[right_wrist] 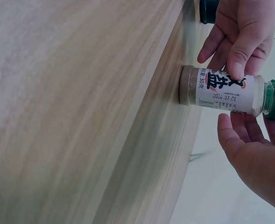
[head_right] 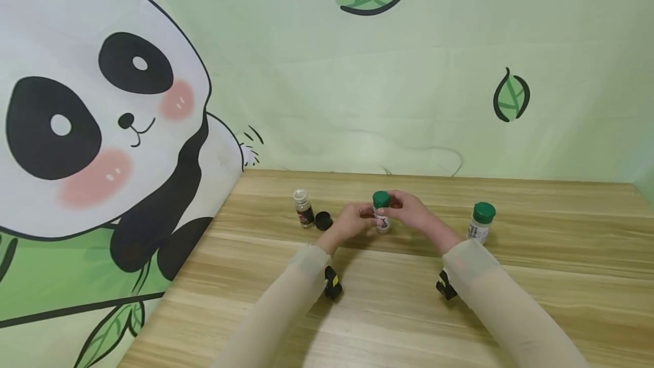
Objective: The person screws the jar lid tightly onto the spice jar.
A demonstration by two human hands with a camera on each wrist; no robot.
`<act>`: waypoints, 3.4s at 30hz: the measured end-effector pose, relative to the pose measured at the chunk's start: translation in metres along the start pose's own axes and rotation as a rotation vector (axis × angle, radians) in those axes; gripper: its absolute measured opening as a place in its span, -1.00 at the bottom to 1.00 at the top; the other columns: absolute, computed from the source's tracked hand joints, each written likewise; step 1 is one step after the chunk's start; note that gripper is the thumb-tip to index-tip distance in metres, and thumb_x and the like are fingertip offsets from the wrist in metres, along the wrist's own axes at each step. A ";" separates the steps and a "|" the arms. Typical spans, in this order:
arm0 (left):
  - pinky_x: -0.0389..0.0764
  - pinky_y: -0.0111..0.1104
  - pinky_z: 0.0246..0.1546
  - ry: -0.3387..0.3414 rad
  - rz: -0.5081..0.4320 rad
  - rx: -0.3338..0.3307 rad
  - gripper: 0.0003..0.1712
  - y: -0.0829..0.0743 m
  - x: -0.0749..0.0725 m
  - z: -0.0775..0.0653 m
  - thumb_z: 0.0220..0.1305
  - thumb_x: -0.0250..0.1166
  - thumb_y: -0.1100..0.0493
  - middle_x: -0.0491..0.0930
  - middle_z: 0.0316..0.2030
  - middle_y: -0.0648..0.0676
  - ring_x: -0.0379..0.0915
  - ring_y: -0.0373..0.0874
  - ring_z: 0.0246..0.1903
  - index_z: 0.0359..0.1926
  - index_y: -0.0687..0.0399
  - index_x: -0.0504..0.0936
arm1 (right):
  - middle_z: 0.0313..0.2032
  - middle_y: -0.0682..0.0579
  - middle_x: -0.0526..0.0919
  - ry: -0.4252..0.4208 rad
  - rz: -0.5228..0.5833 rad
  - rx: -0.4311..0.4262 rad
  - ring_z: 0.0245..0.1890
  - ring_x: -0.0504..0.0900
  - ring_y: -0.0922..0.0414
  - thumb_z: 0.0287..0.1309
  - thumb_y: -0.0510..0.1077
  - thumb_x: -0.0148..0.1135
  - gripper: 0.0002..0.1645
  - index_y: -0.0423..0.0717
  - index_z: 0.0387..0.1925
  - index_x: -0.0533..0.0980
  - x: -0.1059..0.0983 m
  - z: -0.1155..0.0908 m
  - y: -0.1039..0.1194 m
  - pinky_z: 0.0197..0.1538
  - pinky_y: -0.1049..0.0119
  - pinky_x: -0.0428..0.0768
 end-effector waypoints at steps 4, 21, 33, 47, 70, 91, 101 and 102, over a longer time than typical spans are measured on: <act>0.65 -0.32 0.17 -0.001 0.011 -0.005 -0.59 0.001 0.000 0.001 0.41 0.31 0.22 0.70 0.17 0.16 0.66 0.02 0.16 0.25 0.14 0.63 | 0.35 -0.46 0.43 -0.008 -0.015 -0.007 0.38 0.41 -0.37 0.48 -0.11 0.15 -0.30 -0.40 0.46 0.22 -0.001 0.000 0.001 0.42 -0.23 0.42; 0.66 -0.38 0.12 0.009 -0.004 0.011 -0.59 0.001 0.001 -0.001 0.42 0.31 0.19 0.72 0.14 0.12 0.69 -0.09 0.12 0.25 0.11 0.64 | 0.31 -0.47 0.46 -0.027 -0.026 -0.024 0.33 0.46 -0.35 0.47 -0.13 0.16 -0.30 -0.43 0.45 0.22 -0.001 -0.005 0.005 0.36 -0.22 0.48; 0.65 -0.33 0.15 -0.004 0.028 0.007 -0.60 -0.001 0.001 0.000 0.42 0.31 0.19 0.73 0.13 0.16 0.67 0.01 0.15 0.23 0.13 0.64 | 0.30 -0.47 0.48 -0.082 -0.038 -0.026 0.34 0.46 -0.36 0.47 -0.11 0.16 -0.34 -0.45 0.40 0.27 0.000 -0.005 0.003 0.39 -0.22 0.46; 0.64 -0.36 0.16 -0.003 0.041 0.013 -0.58 -0.002 0.001 0.000 0.42 0.31 0.20 0.73 0.13 0.15 0.67 -0.02 0.15 0.26 0.12 0.63 | 0.29 -0.47 0.49 -0.127 -0.054 -0.028 0.34 0.47 -0.36 0.47 -0.14 0.16 -0.37 -0.45 0.38 0.30 0.000 -0.003 0.000 0.41 -0.20 0.44; 0.63 -0.34 0.19 -0.002 0.053 0.015 -0.59 -0.004 0.000 -0.001 0.42 0.30 0.22 0.72 0.14 0.17 0.67 0.00 0.15 0.25 0.14 0.62 | 0.31 -0.47 0.47 -0.139 -0.008 -0.005 0.35 0.46 -0.35 0.46 -0.14 0.19 -0.36 -0.45 0.37 0.30 0.002 -0.005 0.000 0.39 -0.18 0.47; 0.63 -0.29 0.22 -0.011 0.010 0.025 -0.56 -0.001 0.002 -0.001 0.41 0.31 0.22 0.70 0.17 0.18 0.65 0.04 0.18 0.28 0.14 0.60 | 0.29 -0.48 0.47 -0.146 0.003 0.019 0.32 0.47 -0.35 0.43 -0.14 0.21 -0.34 -0.46 0.36 0.28 0.004 -0.003 -0.002 0.39 -0.17 0.48; 0.63 -0.32 0.19 -0.005 0.026 0.014 -0.56 0.001 0.002 0.001 0.41 0.32 0.20 0.70 0.16 0.17 0.65 0.02 0.18 0.28 0.12 0.61 | 0.30 -0.49 0.46 -0.142 0.012 0.012 0.33 0.46 -0.36 0.41 -0.16 0.23 -0.30 -0.48 0.38 0.25 0.002 -0.003 -0.003 0.39 -0.17 0.47; 0.63 -0.31 0.20 -0.002 0.022 0.011 -0.55 0.001 0.002 0.001 0.42 0.31 0.19 0.70 0.16 0.17 0.65 0.02 0.19 0.29 0.12 0.61 | 0.31 -0.49 0.45 -0.134 0.011 0.006 0.34 0.46 -0.36 0.40 -0.16 0.23 -0.28 -0.48 0.40 0.23 0.002 -0.002 -0.004 0.40 -0.17 0.46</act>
Point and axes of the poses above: each hand's wrist, its own z-axis towards the middle knuckle, its own x-axis out of the palm, y = z × x, the point moved 8 cm from there along z, towards the middle knuckle
